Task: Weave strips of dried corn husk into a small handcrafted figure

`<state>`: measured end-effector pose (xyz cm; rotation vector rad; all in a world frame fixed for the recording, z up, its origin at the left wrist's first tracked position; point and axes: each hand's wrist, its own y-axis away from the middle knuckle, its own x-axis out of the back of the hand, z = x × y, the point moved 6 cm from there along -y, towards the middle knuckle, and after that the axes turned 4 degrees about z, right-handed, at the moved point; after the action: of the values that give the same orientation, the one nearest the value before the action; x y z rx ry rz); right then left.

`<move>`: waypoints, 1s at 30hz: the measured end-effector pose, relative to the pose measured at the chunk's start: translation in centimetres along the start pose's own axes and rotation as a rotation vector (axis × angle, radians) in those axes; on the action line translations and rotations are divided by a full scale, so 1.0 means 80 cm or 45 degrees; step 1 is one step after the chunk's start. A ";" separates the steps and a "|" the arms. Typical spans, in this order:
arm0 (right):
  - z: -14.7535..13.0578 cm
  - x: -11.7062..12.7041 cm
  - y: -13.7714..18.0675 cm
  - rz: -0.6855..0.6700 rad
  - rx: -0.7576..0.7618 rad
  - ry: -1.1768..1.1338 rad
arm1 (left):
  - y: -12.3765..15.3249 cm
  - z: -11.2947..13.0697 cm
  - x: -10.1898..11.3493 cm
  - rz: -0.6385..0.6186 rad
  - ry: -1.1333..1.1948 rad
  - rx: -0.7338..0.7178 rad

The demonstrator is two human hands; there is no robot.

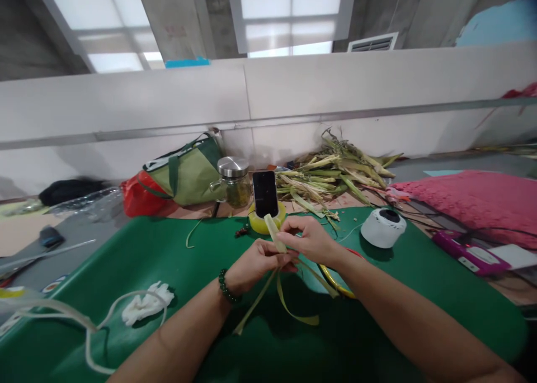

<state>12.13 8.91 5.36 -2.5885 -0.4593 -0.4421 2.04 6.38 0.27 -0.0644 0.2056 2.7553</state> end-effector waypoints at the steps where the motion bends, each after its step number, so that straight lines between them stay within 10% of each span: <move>1: 0.001 -0.001 0.000 0.001 -0.014 -0.023 | 0.000 -0.002 -0.001 -0.020 -0.023 0.014; 7: 0.015 0.001 -0.007 -0.082 -0.094 0.002 | -0.002 -0.006 0.005 0.035 0.010 0.091; 14: 0.032 -0.007 0.005 -0.643 -0.335 -0.019 | 0.001 0.016 0.021 0.189 0.150 0.055; 30: 0.021 0.026 0.002 -0.667 -0.219 0.165 | 0.000 0.013 0.039 0.299 0.161 0.104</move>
<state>14.46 10.10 4.68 -2.5564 -1.1016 -0.8499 -0.87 7.64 1.05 -0.2050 0.3816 2.9746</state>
